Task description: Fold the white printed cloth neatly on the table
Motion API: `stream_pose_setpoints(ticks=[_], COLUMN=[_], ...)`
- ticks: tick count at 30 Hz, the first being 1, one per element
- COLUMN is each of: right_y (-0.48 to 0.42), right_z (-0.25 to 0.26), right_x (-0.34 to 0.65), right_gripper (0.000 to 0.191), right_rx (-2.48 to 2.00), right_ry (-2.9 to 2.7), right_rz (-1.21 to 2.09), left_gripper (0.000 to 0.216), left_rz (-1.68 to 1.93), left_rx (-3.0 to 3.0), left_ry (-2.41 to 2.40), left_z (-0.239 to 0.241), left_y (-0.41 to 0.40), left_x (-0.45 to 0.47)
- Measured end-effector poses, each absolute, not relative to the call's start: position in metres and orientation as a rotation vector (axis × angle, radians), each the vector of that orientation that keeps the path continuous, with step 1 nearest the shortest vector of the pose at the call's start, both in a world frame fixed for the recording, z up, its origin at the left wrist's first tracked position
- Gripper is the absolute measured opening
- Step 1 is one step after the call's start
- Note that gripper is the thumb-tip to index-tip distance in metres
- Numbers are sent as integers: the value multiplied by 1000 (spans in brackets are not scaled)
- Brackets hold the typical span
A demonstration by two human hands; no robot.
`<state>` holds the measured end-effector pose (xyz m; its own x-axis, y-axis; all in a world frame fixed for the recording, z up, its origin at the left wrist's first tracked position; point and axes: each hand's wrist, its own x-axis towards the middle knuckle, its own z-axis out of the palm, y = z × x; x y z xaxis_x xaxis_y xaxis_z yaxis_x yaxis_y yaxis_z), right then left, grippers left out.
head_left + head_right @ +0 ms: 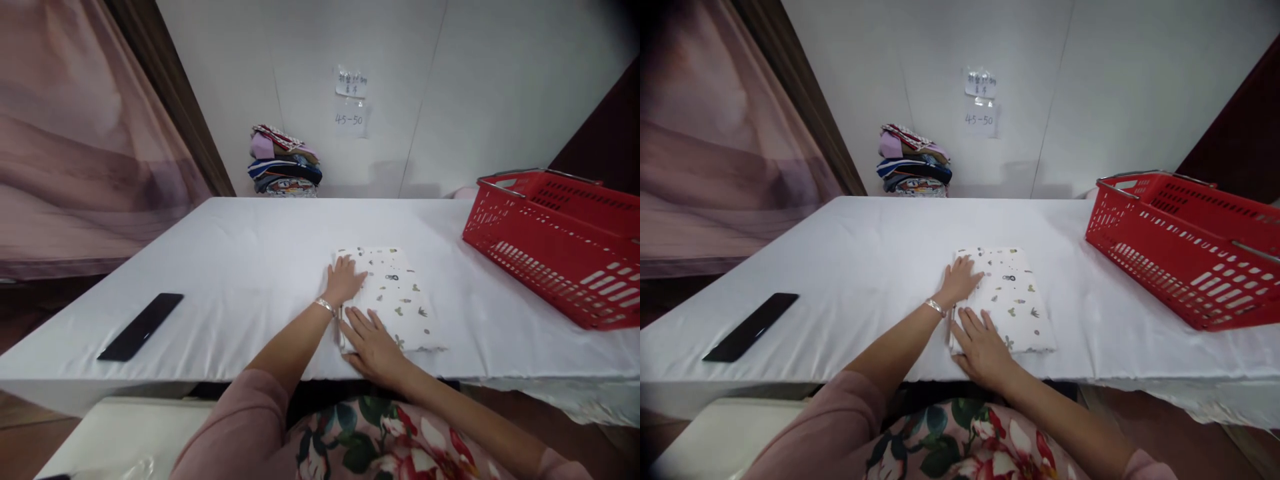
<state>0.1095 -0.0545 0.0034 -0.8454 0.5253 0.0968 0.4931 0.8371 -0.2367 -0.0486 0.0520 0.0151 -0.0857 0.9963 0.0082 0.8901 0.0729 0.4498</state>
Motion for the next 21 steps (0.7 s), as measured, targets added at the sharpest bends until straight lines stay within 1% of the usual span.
stream_pose_setpoints(ticks=[3,8,10,12,14,16,18,21], right_y=[-60,-51,-29,0,28,48,57,57], right_z=[6,26,33,34,26,11,-7,-25], right_x=[112,135,154,175,195,210,219,222], right_gripper=[64,60,56,54,55,58,57,54], right_rx=[-811,-754,-889,-1102,-1338,-1579,-1655,-1631], right_ry=[-2868,-2833,-2714,-2556,-2428,-2354,-2349,-2353], right_rz=[357,586,546,402,273,263,340,387], left_gripper=[54,52,51,51,51,51,50,49], left_rz=[493,527,545,555,565,582,602,637], left_rx=[1969,2012,2021,2017,2011,2003,1998,1994], left_ry=[2066,2069,2063,2061,2054,2043,2027,1994], left_z=[5,3,3,3,2,1,0,-2], left_y=[39,38,38,38,38,38,38,39], left_x=[-42,-46,-47,-48,-48,-49,-50,-53])
